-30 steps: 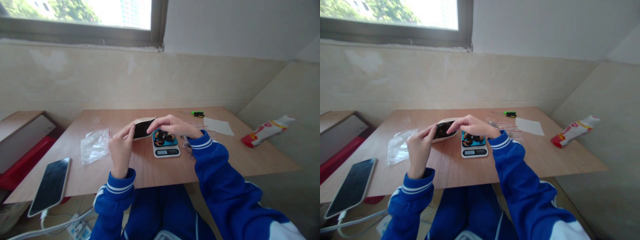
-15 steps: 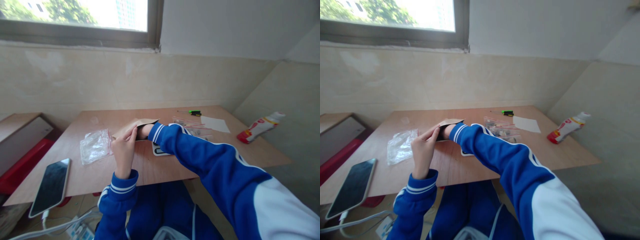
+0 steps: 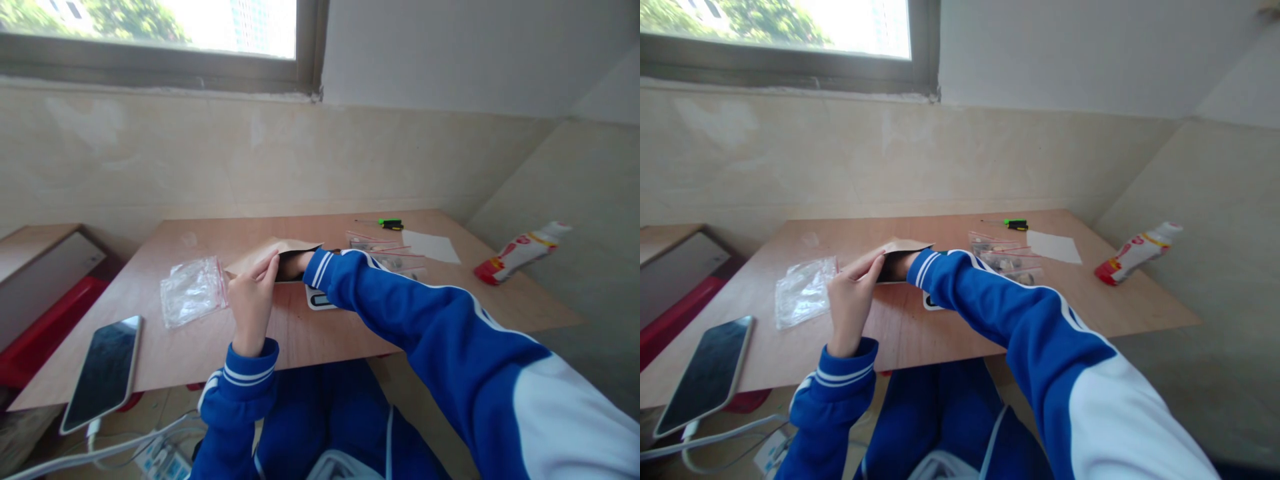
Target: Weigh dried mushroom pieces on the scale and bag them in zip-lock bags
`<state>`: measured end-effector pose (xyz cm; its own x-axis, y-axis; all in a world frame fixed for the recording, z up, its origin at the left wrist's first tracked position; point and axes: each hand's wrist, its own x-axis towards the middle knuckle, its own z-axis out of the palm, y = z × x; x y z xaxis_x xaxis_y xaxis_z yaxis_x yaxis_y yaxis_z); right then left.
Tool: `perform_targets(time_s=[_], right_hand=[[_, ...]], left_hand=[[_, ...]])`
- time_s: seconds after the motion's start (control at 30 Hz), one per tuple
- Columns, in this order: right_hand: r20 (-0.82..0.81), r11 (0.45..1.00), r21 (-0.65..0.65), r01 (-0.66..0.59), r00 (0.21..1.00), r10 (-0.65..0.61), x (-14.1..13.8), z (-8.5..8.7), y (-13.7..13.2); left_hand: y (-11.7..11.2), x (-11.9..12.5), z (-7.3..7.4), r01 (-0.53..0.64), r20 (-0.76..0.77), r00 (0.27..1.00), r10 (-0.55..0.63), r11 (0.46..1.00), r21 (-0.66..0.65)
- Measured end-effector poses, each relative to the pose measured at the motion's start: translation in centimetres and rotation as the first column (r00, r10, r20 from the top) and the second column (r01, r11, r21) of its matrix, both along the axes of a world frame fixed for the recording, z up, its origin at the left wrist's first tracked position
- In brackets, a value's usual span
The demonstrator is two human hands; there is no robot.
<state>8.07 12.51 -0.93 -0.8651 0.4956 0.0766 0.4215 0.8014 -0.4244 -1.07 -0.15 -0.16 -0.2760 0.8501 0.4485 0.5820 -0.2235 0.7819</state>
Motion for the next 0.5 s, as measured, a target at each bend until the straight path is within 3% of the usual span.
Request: perform_targets(time_s=[0.2,0.37,0.5], right_hand=[[0.045,0.994,0.014,-0.110,0.993,0.109,0.8,0.4,-0.4],[0.128,0.986,0.126,-0.109,0.987,0.093,1.4,-0.7,0.1],[0.166,0.989,0.132,-0.064,0.985,0.041,1.9,-0.6,-0.1]], left_hand=[[0.0,0.0,0.1,0.007,-0.019,1.000,-0.007,1.000,0.007],[0.0,0.1,0.1,0.008,-0.009,1.000,-0.008,1.000,0.000],[-0.1,0.1,0.3,0.004,-0.008,1.000,-0.004,1.000,-0.008]])
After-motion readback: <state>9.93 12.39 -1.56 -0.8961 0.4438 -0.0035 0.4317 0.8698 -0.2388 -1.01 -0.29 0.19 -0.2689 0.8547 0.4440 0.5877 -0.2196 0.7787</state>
